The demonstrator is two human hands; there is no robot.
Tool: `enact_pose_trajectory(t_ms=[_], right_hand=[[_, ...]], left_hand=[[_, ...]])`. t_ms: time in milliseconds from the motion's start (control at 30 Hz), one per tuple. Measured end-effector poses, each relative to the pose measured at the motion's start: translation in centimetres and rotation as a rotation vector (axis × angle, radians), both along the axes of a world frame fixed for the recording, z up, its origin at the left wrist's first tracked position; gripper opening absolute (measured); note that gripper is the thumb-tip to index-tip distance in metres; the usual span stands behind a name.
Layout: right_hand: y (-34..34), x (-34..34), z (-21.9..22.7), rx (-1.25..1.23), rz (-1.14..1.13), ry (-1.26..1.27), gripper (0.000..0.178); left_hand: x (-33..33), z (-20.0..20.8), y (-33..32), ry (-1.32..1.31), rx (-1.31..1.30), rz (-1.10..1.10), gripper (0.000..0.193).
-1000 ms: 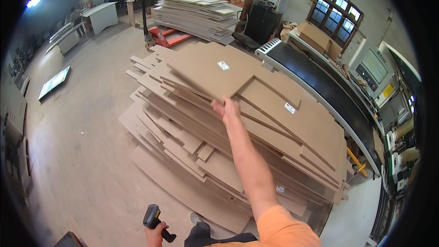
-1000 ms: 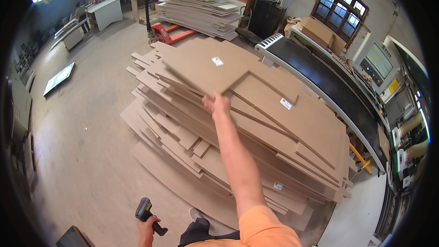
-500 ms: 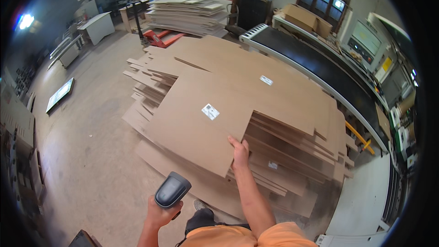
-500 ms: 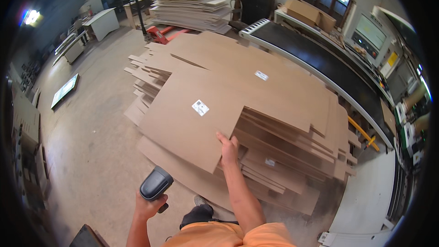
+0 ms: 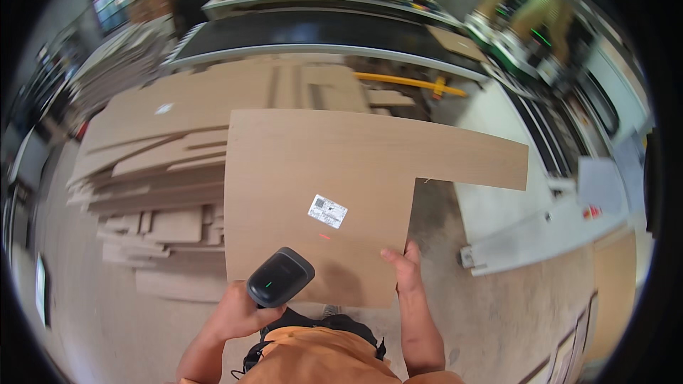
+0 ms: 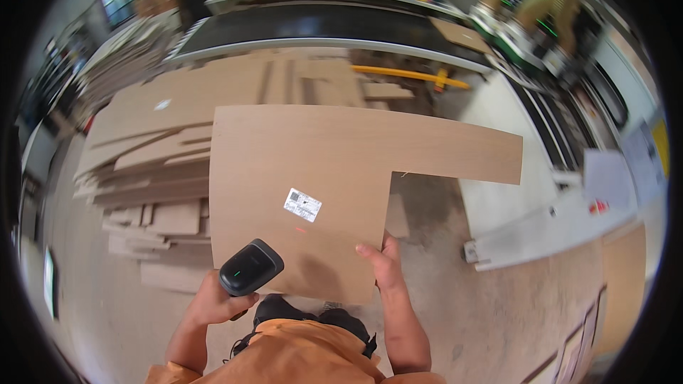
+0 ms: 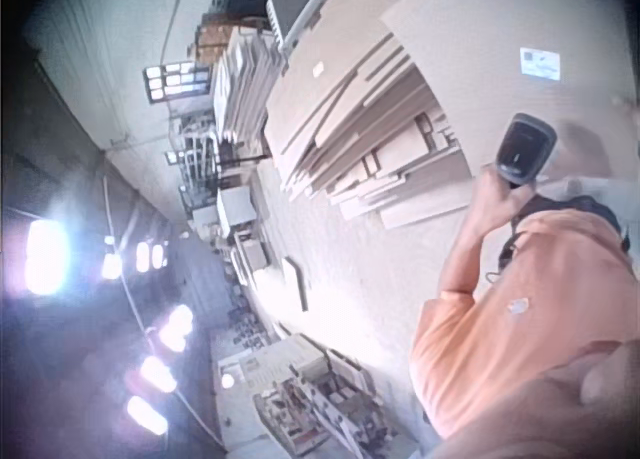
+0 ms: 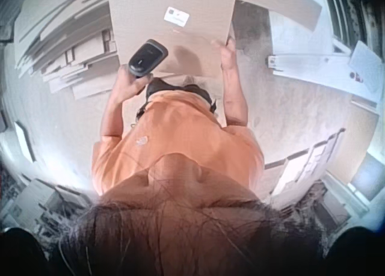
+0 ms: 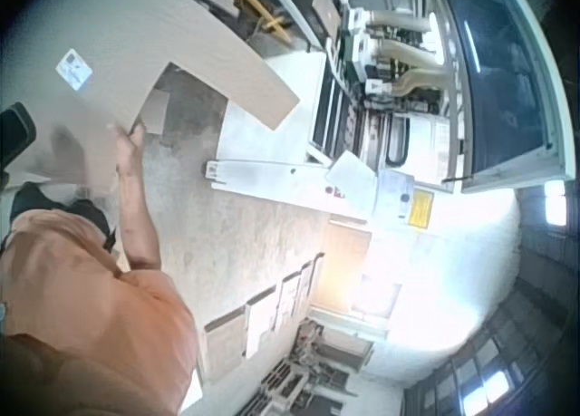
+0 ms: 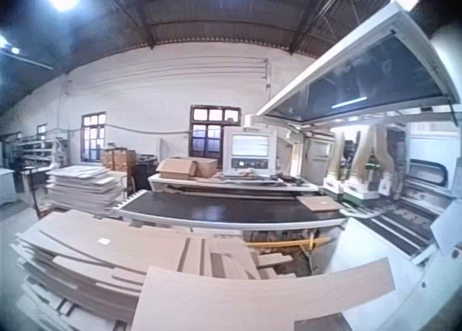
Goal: The person carries a large L-shaped wooden panel across a workshop, places it on a metal frame, then walks to a conveyor machine. They pick up a barcode scanner and scan labels on several wooden panels, placing them on the conveyor belt.
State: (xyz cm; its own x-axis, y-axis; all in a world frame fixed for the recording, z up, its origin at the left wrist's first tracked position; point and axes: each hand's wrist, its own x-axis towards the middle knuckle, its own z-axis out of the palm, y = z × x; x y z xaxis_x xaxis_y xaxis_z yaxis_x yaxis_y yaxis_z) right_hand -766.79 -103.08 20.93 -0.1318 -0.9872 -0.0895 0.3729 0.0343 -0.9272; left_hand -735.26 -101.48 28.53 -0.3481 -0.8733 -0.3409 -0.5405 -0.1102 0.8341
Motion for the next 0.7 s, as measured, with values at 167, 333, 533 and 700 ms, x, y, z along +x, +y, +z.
enact_pose_trajectory(t_ms=[167, 333, 533, 700], right_hand=[[4.2, -1.8, -2.4, -0.075, -0.265, -0.009, 0.045], [5.0, 1.1, -4.1, -0.06, -0.434, 0.056, 0.045], [4.1, -3.3, -5.9, -0.088, -0.49, 0.106, 0.044], [-0.2, -12.4, -7.4, -0.036, -0.425, 0.033, 0.044]], left_hand=[[-3.6, 1.4, -6.8, 0.07, -0.071, -0.366, 0.021], [-3.2, -1.1, -11.5, 0.132, -0.083, -0.512, 0.022], [-9.0, -2.7, -13.5, 0.17, -0.068, -0.517, 0.022], [-17.1, -2.9, -16.6, 0.1, -0.035, -0.422, 0.023]])
